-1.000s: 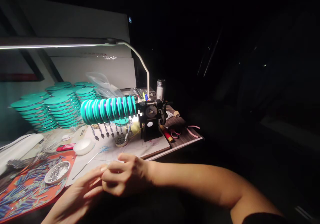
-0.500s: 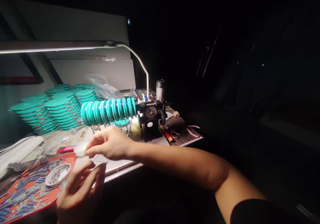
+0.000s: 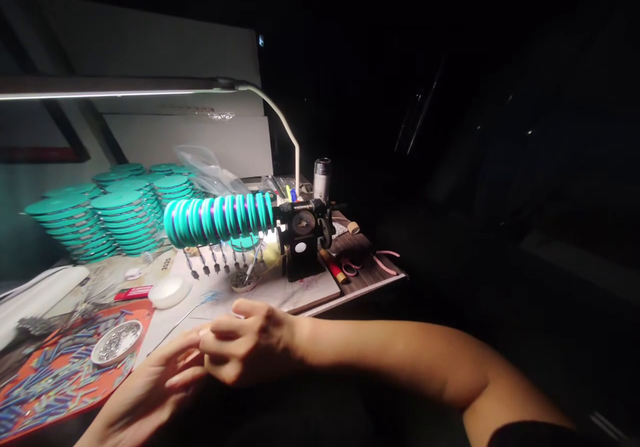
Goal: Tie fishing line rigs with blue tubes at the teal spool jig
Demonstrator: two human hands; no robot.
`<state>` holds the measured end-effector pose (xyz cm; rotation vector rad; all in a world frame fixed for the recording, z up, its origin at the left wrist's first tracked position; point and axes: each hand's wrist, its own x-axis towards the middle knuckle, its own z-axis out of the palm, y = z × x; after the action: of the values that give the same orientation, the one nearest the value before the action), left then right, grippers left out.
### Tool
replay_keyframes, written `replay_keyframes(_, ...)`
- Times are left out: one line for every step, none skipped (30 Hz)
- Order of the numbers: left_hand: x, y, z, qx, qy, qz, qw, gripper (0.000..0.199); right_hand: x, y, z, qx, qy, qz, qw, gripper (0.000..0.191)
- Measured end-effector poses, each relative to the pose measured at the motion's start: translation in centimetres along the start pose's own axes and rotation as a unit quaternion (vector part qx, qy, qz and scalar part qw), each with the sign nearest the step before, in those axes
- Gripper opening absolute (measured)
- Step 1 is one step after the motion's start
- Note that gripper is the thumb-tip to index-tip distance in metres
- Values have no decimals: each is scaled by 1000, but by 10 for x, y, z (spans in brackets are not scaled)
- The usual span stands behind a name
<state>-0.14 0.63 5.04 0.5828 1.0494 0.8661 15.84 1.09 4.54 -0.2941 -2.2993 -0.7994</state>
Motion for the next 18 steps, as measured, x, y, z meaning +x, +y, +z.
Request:
replay_keyframes(0,-1,-1,28,-6,15,999,23,-1,-3,3,10,-6,3,1000,28)
replay_keyframes(1,-2,-3,60,-12,36,997,23,-1,-5,5,30,-20,7,999,30)
replay_keyframes(2,-4,-5,92,-17,63,994,23,0,-6,5,59,-40,15,997,32)
replay_keyframes(4,-5,-8,116,-24,86,989,23,3,-6,5,99,-61,31,993,32)
replay_keyframes(6,-8,-12,148,-27,127,980,21,7,-5,3,148,-83,61,984,30)
replay_keyframes(9,-10,-17,200,-18,207,958,17,11,-3,1,207,-95,111,967,26)
replay_keyframes(13,-13,-21,256,0,297,920,13,17,2,-1,278,-98,177,939,19)
replay_keyframes(16,-16,-26,338,34,433,835,11,23,8,-2,357,-99,262,891,12)
replay_keyframes(19,-18,-31,405,74,547,729,12,31,15,-1,429,-95,352,826,8)
replay_keyframes(22,-20,-35,440,104,613,648,14,38,23,2,494,-102,428,750,7)
replay_keyframes(24,-20,-38,464,129,654,584,15,46,31,6,537,-116,484,680,9)
replay_keyframes(25,-20,-40,471,135,659,571,16,53,38,12,556,-131,507,646,11)
replay_keyframes(25,-19,-41,469,126,647,588,17,59,44,19,566,-148,517,625,13)
replay_keyframes(24,-18,-42,467,111,630,610,16,64,48,24,568,-164,518,618,14)
replay_keyframes(22,-16,-41,457,92,605,646,14,68,51,29,568,-178,512,619,15)
replay_keyframes(20,-14,-39,442,73,573,687,12,70,52,32,569,-190,507,619,16)
replay_keyframes(18,-12,-37,424,58,538,726,10,70,52,33,567,-201,501,622,16)
replay_keyframes(16,-10,-35,406,51,507,759,8,68,50,31,566,-204,500,623,15)
